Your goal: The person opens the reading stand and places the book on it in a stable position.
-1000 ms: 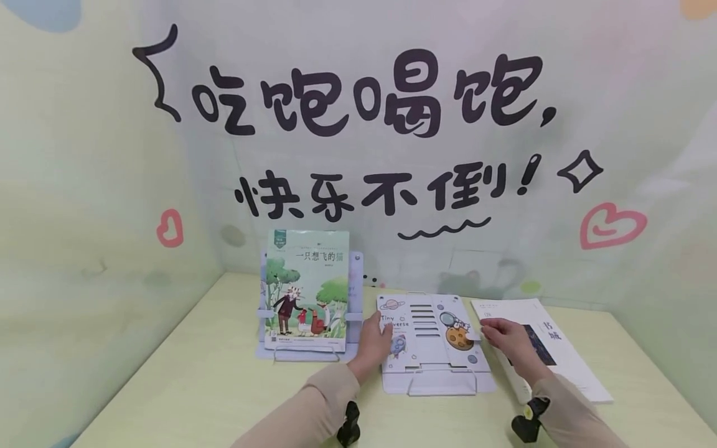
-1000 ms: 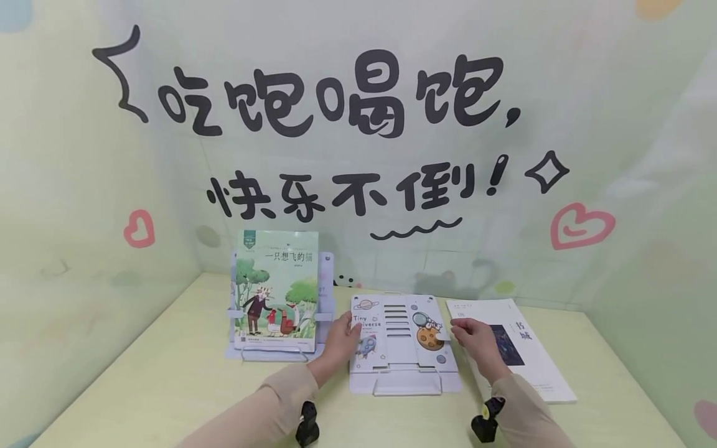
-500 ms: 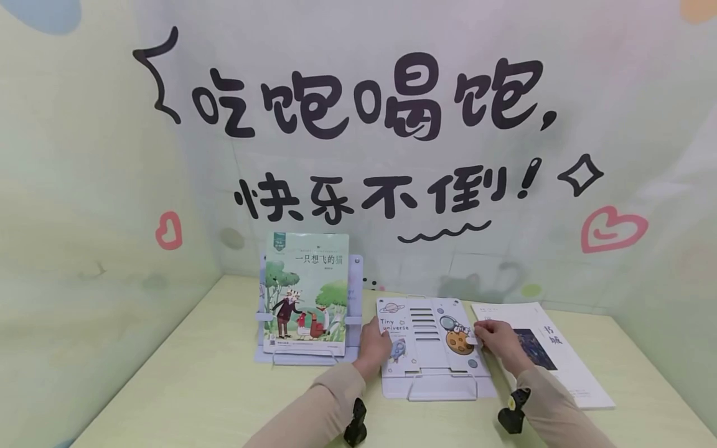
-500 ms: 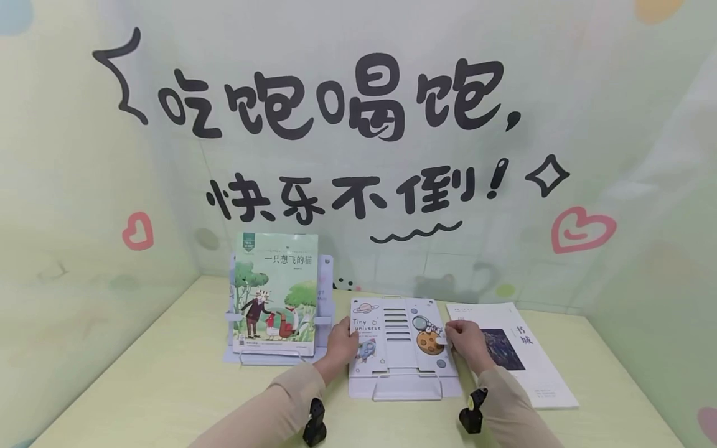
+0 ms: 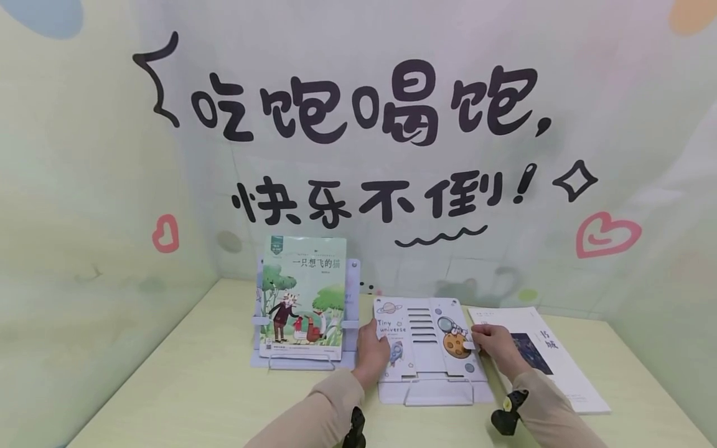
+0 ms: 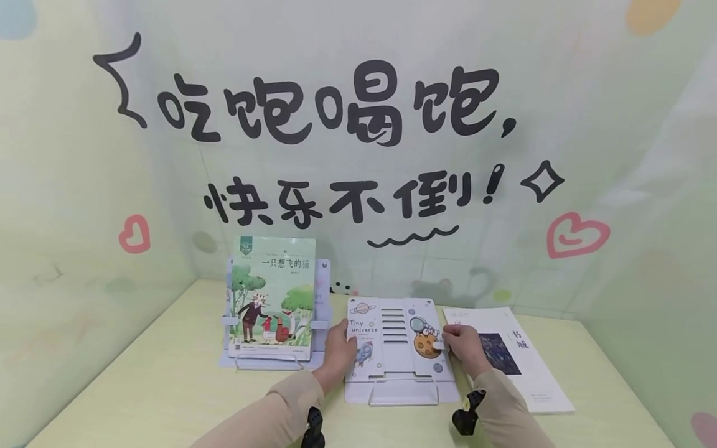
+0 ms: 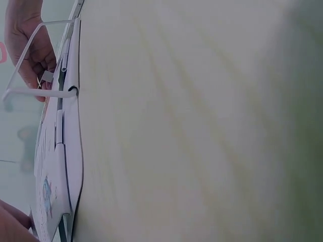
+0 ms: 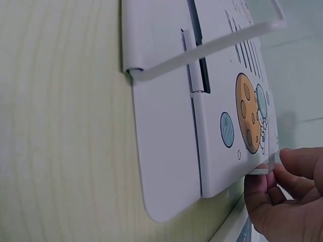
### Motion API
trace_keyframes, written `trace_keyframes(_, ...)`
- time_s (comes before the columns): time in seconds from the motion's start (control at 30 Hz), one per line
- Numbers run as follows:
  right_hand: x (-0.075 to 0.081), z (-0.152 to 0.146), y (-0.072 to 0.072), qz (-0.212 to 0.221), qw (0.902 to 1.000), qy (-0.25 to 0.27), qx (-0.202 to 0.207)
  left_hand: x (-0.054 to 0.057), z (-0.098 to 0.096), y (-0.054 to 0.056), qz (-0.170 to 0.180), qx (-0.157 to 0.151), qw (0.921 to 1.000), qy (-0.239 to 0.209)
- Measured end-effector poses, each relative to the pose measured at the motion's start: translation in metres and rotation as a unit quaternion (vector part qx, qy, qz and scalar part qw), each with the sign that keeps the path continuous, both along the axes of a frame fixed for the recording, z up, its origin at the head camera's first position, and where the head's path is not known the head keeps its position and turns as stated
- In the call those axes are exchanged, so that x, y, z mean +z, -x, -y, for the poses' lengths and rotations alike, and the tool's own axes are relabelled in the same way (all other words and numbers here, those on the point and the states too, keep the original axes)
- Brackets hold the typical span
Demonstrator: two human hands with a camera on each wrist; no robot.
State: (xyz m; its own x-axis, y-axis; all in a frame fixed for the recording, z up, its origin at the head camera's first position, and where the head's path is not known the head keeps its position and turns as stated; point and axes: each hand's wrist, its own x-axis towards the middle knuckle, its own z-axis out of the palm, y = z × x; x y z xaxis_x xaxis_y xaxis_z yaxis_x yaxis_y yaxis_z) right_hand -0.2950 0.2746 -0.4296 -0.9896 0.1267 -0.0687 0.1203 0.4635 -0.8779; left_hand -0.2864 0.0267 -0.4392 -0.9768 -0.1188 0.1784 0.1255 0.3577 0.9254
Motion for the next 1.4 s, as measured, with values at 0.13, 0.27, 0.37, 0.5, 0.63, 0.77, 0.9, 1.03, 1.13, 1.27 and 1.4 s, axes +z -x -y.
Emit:
trace_keyframes(0.13,-0.002,0.0,0.0,-0.002,0.9999,0.011,-0.006,-0.002,0.0,-0.003,0.0,0.007,1.0,-0.004)
trace_keyframes(0.27,-0.003,-0.001,0.0,0.001,0.9995,0.028,-0.014,-0.003,-0.001,-0.004,0.003,0.031,0.9995,-0.005)
trace_keyframes(0.37,-0.002,-0.001,0.0,0.001,0.999,0.041,-0.02,-0.004,-0.003,-0.003,-0.016,0.04,0.9991,-0.005)
trace_keyframes(0.5,-0.001,-0.003,-0.001,0.0,0.9982,0.051,-0.031,-0.003,-0.005,-0.005,-0.033,0.038,0.9986,-0.015)
trace_keyframes(0.63,-0.001,-0.005,-0.004,-0.012,0.9977,0.058,-0.034,0.001,-0.007,-0.008,-0.038,0.034,0.9985,-0.021)
trace_keyframes(0.77,0.001,-0.008,-0.007,-0.031,0.9963,0.075,-0.026,0.007,-0.007,-0.01,-0.039,0.036,0.9983,-0.025)
trace_keyframes(0.9,0.003,-0.013,-0.01,-0.041,0.9957,0.082,-0.012,0.014,-0.005,-0.007,-0.039,0.034,0.9977,-0.044)
trace_keyframes(1.03,0.006,-0.018,-0.011,-0.049,0.9971,0.058,0.003,0.021,-0.004,-0.003,-0.034,0.033,0.9958,-0.078)
trace_keyframes(1.13,0.008,-0.021,-0.012,-0.055,0.9973,0.046,0.016,0.024,-0.003,-0.003,-0.032,0.043,0.9923,-0.111)
trace_keyframes(1.27,0.012,-0.024,-0.014,-0.061,0.9968,0.046,0.024,0.026,0.001,-0.002,-0.03,0.054,0.9893,-0.132)
trace_keyframes(1.4,0.016,-0.026,-0.017,-0.066,0.9965,0.04,0.03,0.027,0.005,-0.001,-0.021,0.05,0.9888,-0.139)
